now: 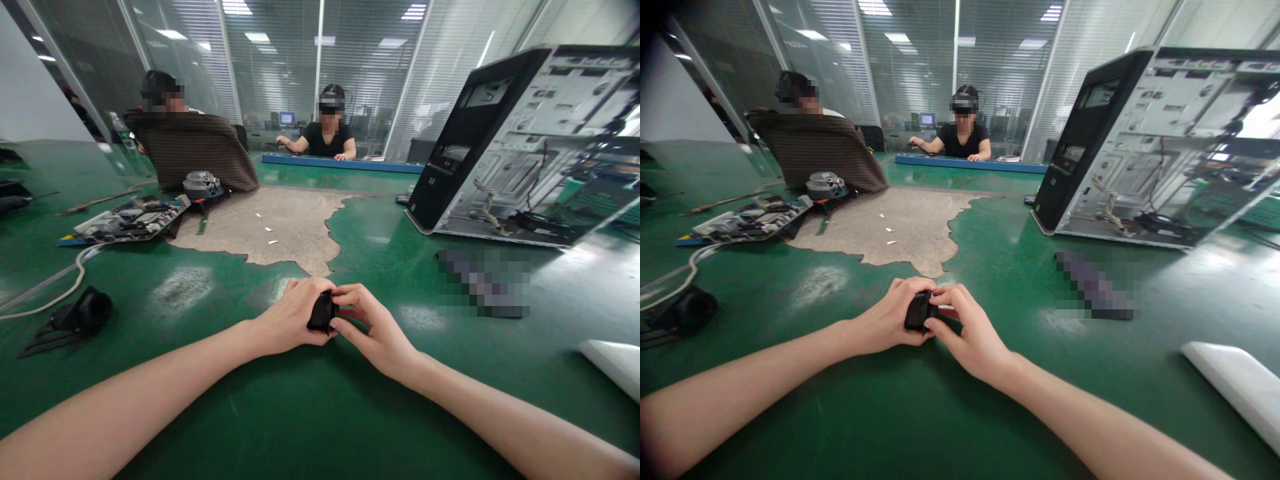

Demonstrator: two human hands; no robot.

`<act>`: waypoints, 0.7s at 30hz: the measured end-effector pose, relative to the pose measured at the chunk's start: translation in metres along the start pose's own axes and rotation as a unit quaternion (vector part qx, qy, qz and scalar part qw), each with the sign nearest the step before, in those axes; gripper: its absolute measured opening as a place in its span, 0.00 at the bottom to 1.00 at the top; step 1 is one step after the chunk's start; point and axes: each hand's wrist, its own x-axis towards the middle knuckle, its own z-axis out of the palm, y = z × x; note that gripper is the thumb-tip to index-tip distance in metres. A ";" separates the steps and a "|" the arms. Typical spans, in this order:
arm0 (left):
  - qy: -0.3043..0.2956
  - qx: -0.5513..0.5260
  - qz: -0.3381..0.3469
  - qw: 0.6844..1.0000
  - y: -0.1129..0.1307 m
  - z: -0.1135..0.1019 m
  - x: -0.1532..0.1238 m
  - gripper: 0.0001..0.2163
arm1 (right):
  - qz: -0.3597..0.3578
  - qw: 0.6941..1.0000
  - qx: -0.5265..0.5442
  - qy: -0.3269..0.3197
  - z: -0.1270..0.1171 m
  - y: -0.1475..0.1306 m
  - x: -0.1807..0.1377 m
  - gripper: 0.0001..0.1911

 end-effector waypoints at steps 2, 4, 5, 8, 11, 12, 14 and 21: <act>-0.003 -0.003 0.000 1.000 0.000 0.000 0.000 0.26 | -0.004 1.000 -0.007 0.000 0.000 0.000 -0.001 0.15; -0.005 -0.005 0.000 1.000 0.001 -0.001 0.000 0.26 | -0.001 1.000 -0.021 -0.010 -0.001 0.000 -0.002 0.18; -0.005 -0.005 0.000 1.000 0.001 -0.001 -0.001 0.26 | 0.002 0.999 -0.031 -0.019 -0.002 -0.001 -0.002 0.18; -0.003 -0.004 -0.001 1.000 0.000 -0.002 -0.001 0.26 | 0.005 0.998 -0.053 -0.045 -0.004 -0.002 -0.003 0.17; -0.009 -0.005 -0.003 1.000 0.000 -0.002 -0.001 0.27 | -0.024 0.996 -0.081 -0.036 -0.003 -0.001 -0.003 0.18; -0.012 -0.007 -0.004 1.000 0.000 -0.002 -0.001 0.28 | -0.035 0.995 -0.092 -0.028 -0.003 -0.001 -0.003 0.17; -0.017 -0.010 -0.007 1.000 0.002 -0.002 0.000 0.28 | -0.046 0.994 -0.100 -0.003 -0.001 -0.001 -0.004 0.16; -0.026 -0.056 -0.141 0.988 -0.004 -0.010 0.000 0.25 | 0.109 0.990 -0.042 0.079 -0.013 0.008 0.001 0.13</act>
